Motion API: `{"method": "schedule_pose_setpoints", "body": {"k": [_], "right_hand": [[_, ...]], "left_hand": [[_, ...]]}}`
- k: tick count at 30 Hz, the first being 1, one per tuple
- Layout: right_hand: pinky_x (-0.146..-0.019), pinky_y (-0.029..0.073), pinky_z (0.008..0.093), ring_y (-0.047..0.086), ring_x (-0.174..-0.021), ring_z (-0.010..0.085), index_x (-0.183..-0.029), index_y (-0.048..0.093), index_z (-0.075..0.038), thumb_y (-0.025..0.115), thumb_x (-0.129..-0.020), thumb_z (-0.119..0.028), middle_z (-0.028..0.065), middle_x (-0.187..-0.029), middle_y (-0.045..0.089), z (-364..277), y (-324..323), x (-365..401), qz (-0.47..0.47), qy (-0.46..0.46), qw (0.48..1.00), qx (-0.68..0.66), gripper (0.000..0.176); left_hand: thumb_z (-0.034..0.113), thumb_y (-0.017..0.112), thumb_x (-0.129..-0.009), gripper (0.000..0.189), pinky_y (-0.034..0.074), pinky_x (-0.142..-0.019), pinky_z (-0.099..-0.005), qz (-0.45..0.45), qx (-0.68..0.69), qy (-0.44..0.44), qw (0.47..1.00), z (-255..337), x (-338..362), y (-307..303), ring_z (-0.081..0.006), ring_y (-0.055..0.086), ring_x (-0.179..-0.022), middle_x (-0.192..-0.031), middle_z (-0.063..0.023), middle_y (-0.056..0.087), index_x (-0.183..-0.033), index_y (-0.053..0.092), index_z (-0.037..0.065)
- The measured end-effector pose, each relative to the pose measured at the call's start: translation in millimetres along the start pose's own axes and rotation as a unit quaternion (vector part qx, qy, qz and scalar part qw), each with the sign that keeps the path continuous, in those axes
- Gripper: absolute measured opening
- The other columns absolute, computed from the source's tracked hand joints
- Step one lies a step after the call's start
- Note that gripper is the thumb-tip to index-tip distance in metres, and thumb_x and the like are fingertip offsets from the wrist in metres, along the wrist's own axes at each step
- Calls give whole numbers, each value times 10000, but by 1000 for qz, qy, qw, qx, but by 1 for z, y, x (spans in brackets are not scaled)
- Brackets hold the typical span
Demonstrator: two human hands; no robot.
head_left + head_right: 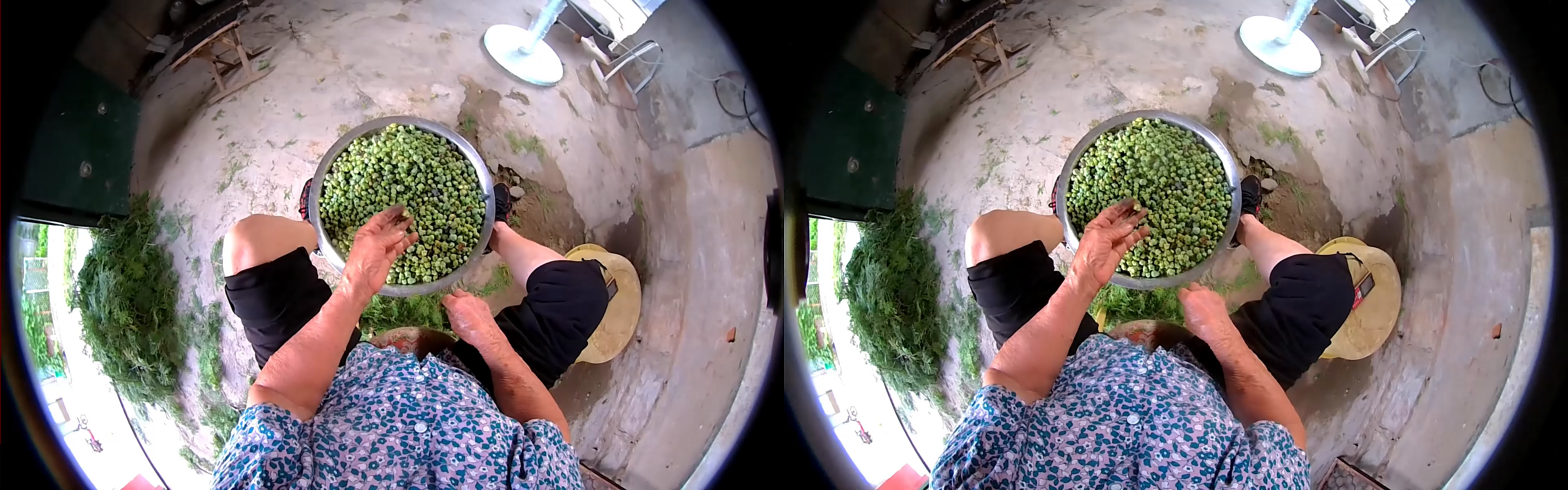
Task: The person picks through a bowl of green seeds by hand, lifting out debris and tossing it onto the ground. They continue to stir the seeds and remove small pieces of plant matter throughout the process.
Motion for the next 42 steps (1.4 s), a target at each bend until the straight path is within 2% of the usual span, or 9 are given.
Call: {"method": "schedule_pose_setpoints", "body": {"k": [4, 9, 13, 15, 20, 22, 29, 37, 42], "right_hand": [[-681, 469, 436, 573, -797, 370, -828, 595, -30, 548, -700, -40, 166, -843, 575, -2, 5, -8, 7, 10, 1000, -26, 137], [-783, 456, 406, 569, -914, 358, -1013, 581, -18, 585, -753, -100, 197, -979, 589, 27, 0, -37, 84, 140, 966, -200, 273], [-837, 438, 388, 556, -983, 333, -1131, 522, -31, 622, -737, -93, 212, -1054, 584, 68, 3, -55, 153, 281, 894, -314, 411], [-825, 437, 409, 533, -978, 353, -1225, 418, -71, 646, -711, -106, 198, -1067, 530, 101, 17, -67, 165, 308, 915, -202, 563], [-815, 449, 419, 507, -1003, 359, -1355, 187, -133, 700, -653, -99, 171, -1119, 420, 129, 14, -86, 108, 392, 905, -127, 870], [-825, 453, 415, 505, -1007, 355, -1354, 193, -142, 702, -656, -112, 170, -1137, 403, 129, 10, -89, 95, 410, 899, -117, 864], [-892, 425, 347, 435, -1085, 339, -1409, 77, -121, 830, -504, -74, 165, -1187, 333, 153, 31, -108, 111, 431, 884, -146, 1178], [-910, 408, 351, 431, -1076, 345, -1406, 104, -133, 787, -475, -15, 161, -1158, 335, 152, 45, -124, 113, 383, 908, -125, 1161], [-918, 383, 408, 428, -1087, 387, -1406, 112, -183, 625, -646, 6, 187, -1205, 319, 140, 36, -126, 100, 432, 880, -169, 937]], "left_hand": [[-79, 431, -859, 390, 407, -983, -368, -5, 4, 22, 1000, 8, -6, 1, -269, 423, -1191, -1298, -136, 400, -1246, 397, -39], [-88, 436, -850, 429, 314, -1045, -349, 46, 40, 35, 998, 14, -12, -6, -258, 331, -1260, -1341, -134, 363, -1272, 381, -43], [-94, 438, -847, 456, 242, -1079, -352, 46, 57, 52, 996, 18, -16, -5, -246, 254, -1310, -1384, -131, 310, -1292, 358, -43], [-120, 455, -818, 497, 216, -1082, -352, 41, 72, 66, 994, 21, -18, -2, -249, 235, -1320, -1389, -163, 301, -1300, 360, -38], [-118, 439, -820, 515, 220, -1087, -371, 1, 69, 82, 994, 28, -20, 5, -257, 208, -1330, -1403, -163, 266, -1316, 317, -49], [-110, 434, -826, 497, 229, -1087, -390, -2, 79, 83, 993, 29, -19, 8, -262, 226, -1322, -1389, -173, 279, -1305, 310, -65], [-29, 515, -828, 345, 392, -941, -334, 70, 44, 60, 995, 21, -19, -16, -181, 467, -1097, -1182, -81, 494, -1170, 481, -9], [7, 539, -834, 279, 429, -868, -325, 112, 5, 34, 993, 14, -15, -30, -161, 512, -1020, -1104, -54, 541, -1112, 522, 21], [18, 538, -839, 267, 440, -853, -317, 123, -11, 39, 992, 17, -13, -33, -159, 520, -1006, -1081, -55, 553, -1106, 524, 21]]}}
Point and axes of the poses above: each hand's wrist, its own x-axis away from the middle knuckle, its own y-axis out of the palm, z = x × y, the point moved 8 cm from there along -x, towards the middle knuckle
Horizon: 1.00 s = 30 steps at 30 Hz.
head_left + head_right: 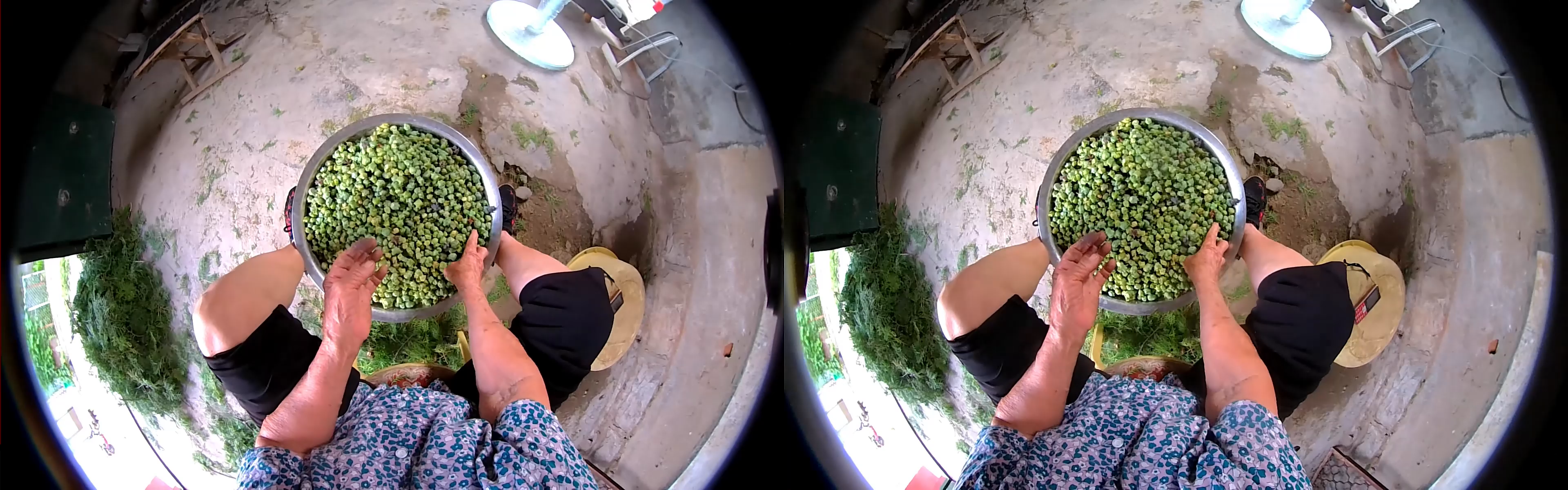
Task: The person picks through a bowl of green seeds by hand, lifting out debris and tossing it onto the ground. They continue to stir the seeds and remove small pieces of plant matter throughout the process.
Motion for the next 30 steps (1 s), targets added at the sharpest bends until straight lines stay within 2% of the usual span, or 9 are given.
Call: {"method": "schedule_pose_setpoints", "body": {"k": [5, 7, 13, 19, 20, 25, 28, 29, 30], "right_hand": [[-898, 398, 370, 439, -1049, 376, -1390, 194, -182, 612, -632, 18, 180, -1183, 325, -17, 19, -4, 3, -37, 998, -54, 888], [-895, 398, 360, 442, -1027, 361, -1379, 235, -160, 597, -624, 39, 180, -1169, 334, -19, 21, -1, -23, 13, 994, -104, 860], [-857, 425, 357, 459, -996, 321, -1362, 255, -109, 736, -521, -41, 190, -1098, 403, -64, 37, 14, -4, -54, 978, -203, 971], [-964, 356, 339, 427, -1096, 415, -1388, 180, -60, 717, -618, -69, 301, -1207, 324, -104, 28, 44, -63, -74, 956, -276, 939], [-927, 408, 347, 450, -1074, 326, -1388, 201, -78, 720, -660, -40, 219, -1211, 366, -111, 27, 45, -24, -104, 971, -213, 894], [-949, 405, 312, 474, -1127, 258, -1319, 366, -87, 609, -734, -10, 187, -1336, 366, -139, 6, 59, -25, -271, 928, -253, 638], [-915, 448, 290, 532, -1023, 212, -1278, 430, -128, 598, -765, -16, 152, -1241, 448, -138, -18, 60, -21, -257, 947, -194, 552], [-871, 471, 274, 549, -965, 199, -1244, 471, -117, 582, -768, -3, 132, -1141, 500, -127, -22, 48, 34, -316, 931, -181, 502], [-957, 415, 319, 506, -1117, 268, -1168, 524, -118, 575, -762, 30, 166, -1237, 491, -111, -33, 39, -12, -246, 935, -254, 435]], "left_hand": [[5, 533, -830, 276, 440, -850, -293, 6, 16, -10, 1000, 0, 1, -2, -146, 524, -973, -1074, -47, 549, -1105, 521, 17], [15, 530, -838, 261, 442, -841, -297, 12, 11, -9, 1000, 1, 1, -3, -146, 527, -965, -1067, -48, 554, -1098, 525, 21], [28, 515, -858, 211, 451, -826, -302, 23, -8, 1, 1000, 0, 3, -4, -147, 533, -949, -1039, -50, 566, -1067, 540, 29], [18, 505, -857, 212, 456, -823, -296, 24, -9, -2, 1000, -1, 4, -4, -154, 539, -942, -1033, -55, 567, -1067, 536, 23], [18, 504, -857, 213, 455, -822, -296, 23, -6, -2, 1000, -1, 4, -4, -155, 539, -944, -1034, -56, 567, -1068, 535, 23], [18, 503, -855, 221, 451, -823, -294, 22, -7, -4, 1000, -1, 5, 0, -160, 539, -954, -1041, -61, 564, -1075, 526, 23], [19, 501, -854, 229, 450, -828, -297, 27, -9, -9, 1000, 0, 4, 0, -165, 539, -956, -1049, -66, 560, -1083, 517, 22], [18, 501, -854, 231, 450, -829, -298, 27, -10, -10, 1000, 1, 5, 0, -166, 539, -957, -1052, -67, 559, -1085, 515, 21], [18, 502, -854, 234, 450, -829, -298, 28, -9, -10, 1000, 1, 5, 0, -168, 539, -959, -1054, -68, 558, -1087, 513, 20]]}}
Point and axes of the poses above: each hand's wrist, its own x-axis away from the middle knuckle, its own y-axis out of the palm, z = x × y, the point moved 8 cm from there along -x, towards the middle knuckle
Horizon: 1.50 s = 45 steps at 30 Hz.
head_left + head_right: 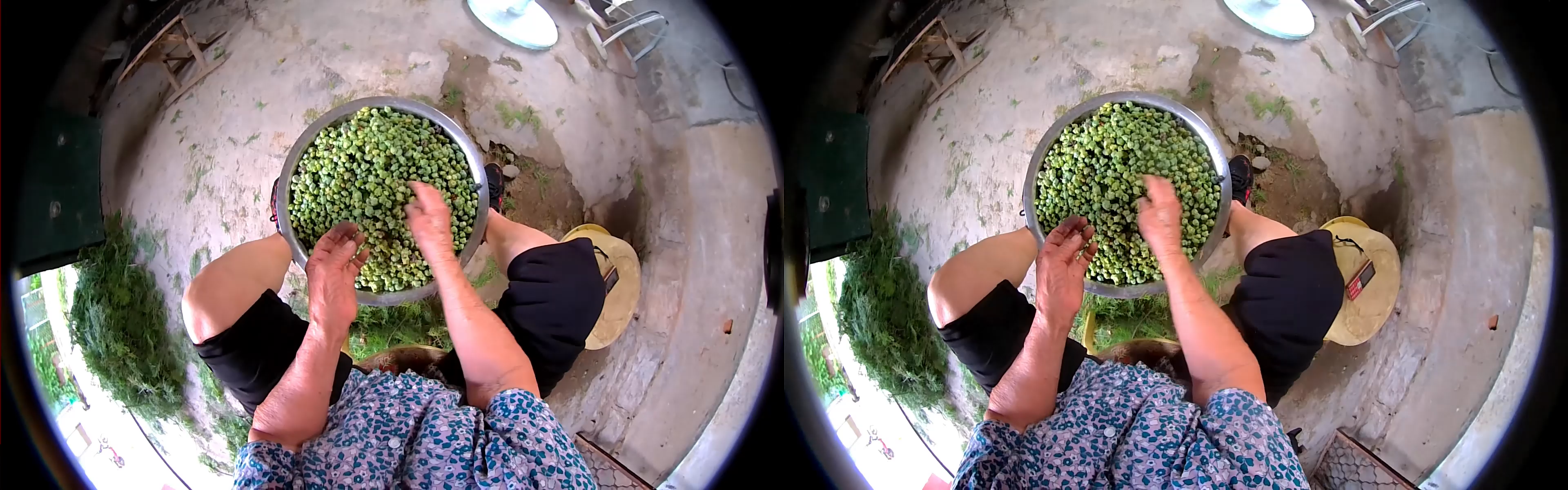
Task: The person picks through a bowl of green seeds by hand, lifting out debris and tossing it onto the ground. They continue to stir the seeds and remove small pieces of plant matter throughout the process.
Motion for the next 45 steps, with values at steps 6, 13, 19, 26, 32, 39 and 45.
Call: {"method": "schedule_pose_setpoints", "body": {"k": [6, 13, 19, 26, 32, 39, 45], "right_hand": [[-590, 481, 320, 600, -653, 234, -947, 639, -23, 505, -750, -11, 170, -880, 629, 179, -58, 8, 219, 251, 939, -91, 238], [-871, 407, 400, 498, -992, 385, -1055, 602, -58, 501, -719, -14, 217, -1027, 527, 159, -31, 15, 144, 169, 961, 163, 354], [-887, 391, 374, 490, -1044, 312, -1298, 391, -104, 560, -723, -59, 205, -1148, 482, 162, -8, 16, 108, 257, 951, 131, 600], [-594, 519, 319, 539, -870, 198, -1386, 251, -195, 531, -692, 51, 128, -1271, 370, 138, 28, 3, 61, 302, 951, -15, 788], [-812, 448, 355, 495, -994, 333, -1369, 273, -131, 554, -680, -30, 213, -1156, 411, 98, 52, -3, 34, 246, 965, -83, 751], [-661, 532, 259, 569, -923, 215, -1341, 342, -70, 469, -720, 75, 162, -1209, 466, 23, 55, -7, 23, 87, 995, -46, 650], [-920, 442, 348, 529, -1062, 323, -1123, 561, -80, 465, -697, 121, 214, -1173, 497, -5, 14, -9, 53, -52, 986, 146, 481]], "left_hand": [[11, 504, -856, 234, 456, -826, -298, 10, 13, 2, 1000, -2, -3, -4, -171, 546, -962, -1056, -76, 564, -1089, 514, 17], [4, 497, -855, 230, 465, -806, -301, 27, 5, 3, 1000, -2, -4, -9, -164, 546, -942, -1050, -74, 565, -1084, 521, 15], [-1, 492, -852, 233, 463, -804, -298, 54, 0, 7, 999, 1, -5, -15, -167, 541, -928, -1043, -73, 555, -1084, 512, 14], [-5, 491, -846, 232, 460, -805, -298, 53, -8, 6, 999, 3, -5, -16, -172, 537, -927, -1039, -79, 546, -1078, 502, 4], [8, 488, -860, 219, 462, -794, -295, 46, -8, 14, 999, 2, -4, -17, -166, 538, -921, -1032, -71, 550, -1077, 512, 17], [24, 529, -824, 259, 438, -800, -297, 32, -3, 13, 999, 3, -2, -11, -176, 531, -958, -1049, -70, 535, -1083, 516, 12], [17, 533, -822, 262, 446, -796, -296, 31, 2, 7, 999, 0, -3, -10, -172, 537, -948, -1036, -64, 545, -1083, 516, 13]]}}
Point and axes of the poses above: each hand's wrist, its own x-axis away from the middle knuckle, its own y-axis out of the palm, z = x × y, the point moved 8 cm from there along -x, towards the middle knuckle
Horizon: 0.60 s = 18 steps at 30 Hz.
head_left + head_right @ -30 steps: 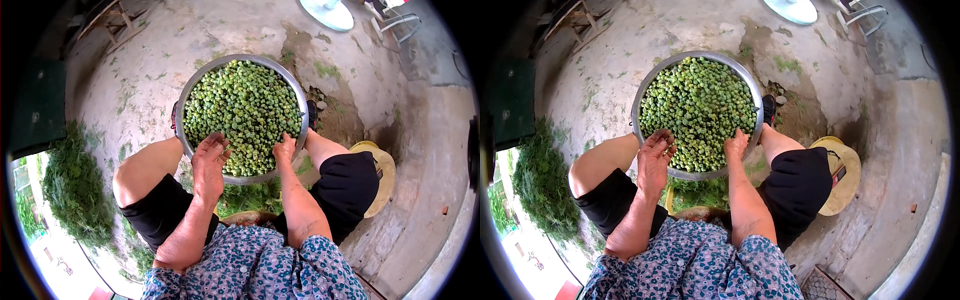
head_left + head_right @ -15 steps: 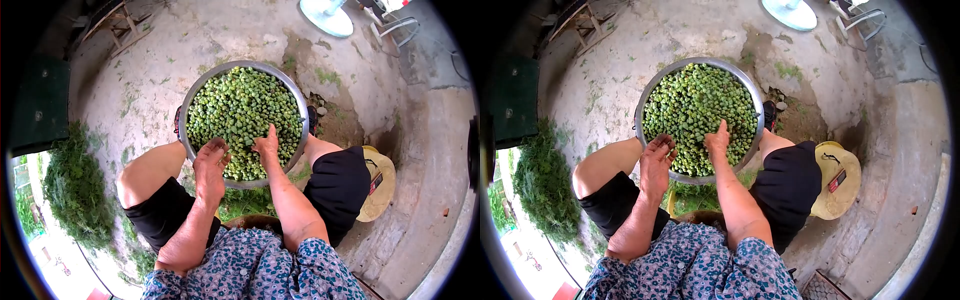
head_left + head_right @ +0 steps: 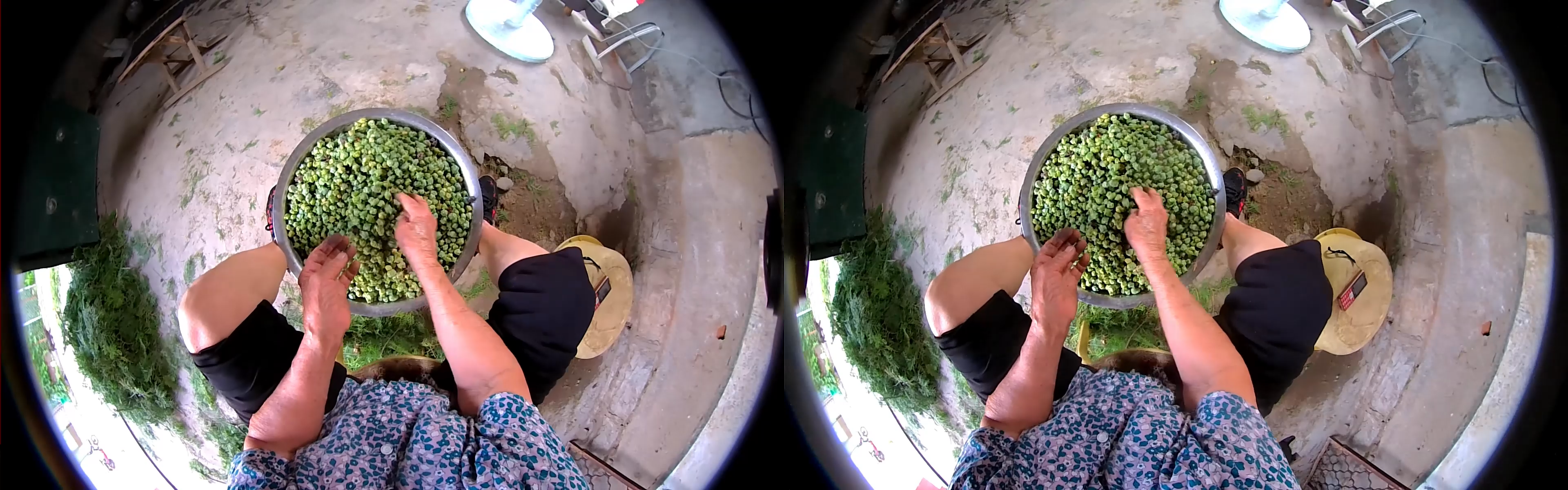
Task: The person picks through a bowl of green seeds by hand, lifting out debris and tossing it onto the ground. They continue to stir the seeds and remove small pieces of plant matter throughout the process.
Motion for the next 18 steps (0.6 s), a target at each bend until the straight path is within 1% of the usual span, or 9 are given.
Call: {"method": "schedule_pose_setpoints", "body": {"k": [2, 4, 6, 7, 10, 11, 14, 15, 18], "right_hand": [[-828, 492, 315, 582, -961, 279, -976, 622, -70, 451, -694, 146, 184, -1021, 581, 23, -18, -4, 50, -1, 998, -38, 394], [-760, 504, 319, 592, -870, 262, -953, 622, -53, 454, -688, 146, 163, -913, 604, 44, -35, -9, 131, -15, 991, -8, 371], [-709, 492, 350, 578, -800, 278, -948, 618, -37, 456, -686, 144, 167, -865, 596, 66, -49, -20, 109, 59, 991, 51, 357], [-677, 469, 374, 558, -751, 297, -935, 609, -16, 473, -690, 129, 172, -833, 585, 73, -55, -24, 162, 14, 982, 94, 315], [-811, 415, 425, 518, -939, 363, -1065, 573, -33, 545, -718, 36, 223, -1049, 559, 120, -53, -37, 184, 8, 974, 133, 355], [-913, 361, 431, 453, -1065, 393, -1187, 498, -73, 573, -758, -57, 189, -1211, 489, 134, -45, -44, 138, 0, 979, 149, 436], [-975, 324, 421, 403, -1137, 394, -1265, 402, -100, 578, -796, -155, 126, -1250, 465, 128, -32, -42, 38, 39, 972, 227, 503], [-979, 328, 445, 354, -1181, 403, -1308, 336, -147, 563, -825, -232, 81, -1290, 420, 125, -23, -41, -10, 43, 962, 269, 540], [-902, 379, 500, 336, -1163, 431, -1287, 359, -193, 575, -816, -228, 96, -1327, 345, 118, -18, -29, -9, 87, 962, 260, 519]], "left_hand": [[17, 534, -824, 256, 447, -794, -293, -3, -5, -1, 1000, -2, 0, 0, -171, 537, -949, -1036, -62, 546, -1080, 517, 15], [19, 535, -826, 252, 448, -793, -292, -2, -10, -3, 1000, -3, -1, -1, -170, 537, -950, -1037, -61, 547, -1078, 519, 17], [21, 536, -828, 250, 447, -794, -292, 0, -13, -7, 1000, -5, -1, -2, -169, 537, -952, -1040, -60, 548, -1078, 520, 19], [26, 540, -831, 250, 447, -794, -292, 0, -13, -11, 1000, -5, -1, -1, -168, 537, -953, -1042, -59, 549, -1080, 520, 22], [29, 541, -835, 248, 448, -797, -294, -2, -15, -12, 1000, -7, -2, -2, -167, 537, -955, -1041, -59, 551, -1082, 520, 23], [29, 537, -841, 242, 448, -800, -290, -3, -12, -11, 1000, -7, -2, -1, -167, 537, -954, -1048, -62, 552, -1082, 521, 21], [25, 535, -841, 243, 451, -799, -284, 1, -14, -14, 1000, -9, -3, -3, -165, 541, -950, -1055, -65, 553, -1084, 521, 19], [24, 536, -840, 244, 452, -798, -282, 2, -14, -14, 1000, -9, -3, -2, -164, 543, -948, -1054, -66, 555, -1083, 521, 18], [23, 539, -838, 244, 454, -794, -277, 3, -13, -15, 1000, -8, -4, -1, -162, 547, -941, -1048, -66, 560, -1082, 523, 16]]}}
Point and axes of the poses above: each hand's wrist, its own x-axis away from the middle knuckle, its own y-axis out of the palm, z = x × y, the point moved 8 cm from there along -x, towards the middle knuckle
